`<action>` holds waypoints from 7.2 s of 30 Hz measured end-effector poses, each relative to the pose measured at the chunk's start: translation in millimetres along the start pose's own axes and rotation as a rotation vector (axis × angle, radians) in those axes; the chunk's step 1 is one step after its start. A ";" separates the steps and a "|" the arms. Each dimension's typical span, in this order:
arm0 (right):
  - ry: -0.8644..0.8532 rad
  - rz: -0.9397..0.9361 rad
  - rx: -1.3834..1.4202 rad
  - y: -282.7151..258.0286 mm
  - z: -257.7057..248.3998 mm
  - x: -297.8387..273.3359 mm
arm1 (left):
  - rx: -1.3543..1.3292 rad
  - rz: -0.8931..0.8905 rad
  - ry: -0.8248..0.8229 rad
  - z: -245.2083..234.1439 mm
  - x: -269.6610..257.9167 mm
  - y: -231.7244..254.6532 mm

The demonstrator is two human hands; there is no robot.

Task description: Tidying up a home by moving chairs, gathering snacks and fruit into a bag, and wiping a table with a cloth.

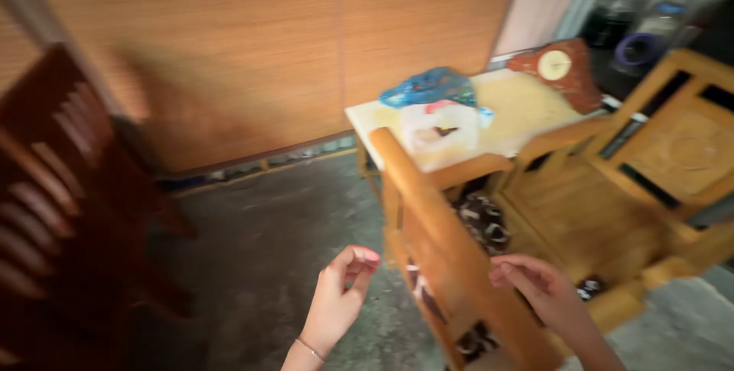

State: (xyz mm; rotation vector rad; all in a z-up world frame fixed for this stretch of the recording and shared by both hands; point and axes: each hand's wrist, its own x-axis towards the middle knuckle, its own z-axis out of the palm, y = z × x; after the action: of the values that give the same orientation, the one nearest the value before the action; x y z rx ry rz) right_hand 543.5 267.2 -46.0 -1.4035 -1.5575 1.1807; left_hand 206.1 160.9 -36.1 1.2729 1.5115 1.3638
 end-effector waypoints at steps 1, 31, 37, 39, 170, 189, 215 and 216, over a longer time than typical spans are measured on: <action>0.007 0.004 -0.010 -11.3 -14.9 -4.4 | -0.011 -0.001 -0.007 20.8 4.2 -2.5; 0.148 -0.024 0.167 -56.3 43.4 268.3 | -0.261 -0.095 0.116 -62.4 312.4 -45.6; 0.077 0.161 0.058 -57.3 87.3 339.0 | -0.297 -0.090 0.112 -79.0 375.0 -92.8; 0.142 0.194 0.122 -37.5 93.5 372.9 | -0.256 -0.092 0.057 -76.3 400.2 -113.8; 0.887 1.126 0.632 121.5 125.2 719.4 | 1.523 -0.041 -1.972 163.1 985.3 -283.6; 0.372 0.251 -0.025 156.0 303.2 744.6 | 1.573 0.943 -1.478 291.1 873.6 -269.2; 0.730 1.041 0.373 272.5 188.3 719.5 | 1.113 0.739 -1.186 267.1 921.7 -246.9; 0.741 1.062 0.427 278.5 195.9 722.2 | 1.100 0.731 -1.180 264.7 920.1 -243.4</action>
State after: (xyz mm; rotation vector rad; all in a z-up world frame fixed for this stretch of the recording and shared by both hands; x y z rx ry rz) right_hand 344.6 944.8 -418.5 -2.0663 0.0295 1.1931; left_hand 179.5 1129.1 -230.6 2.7609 0.8201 -0.2519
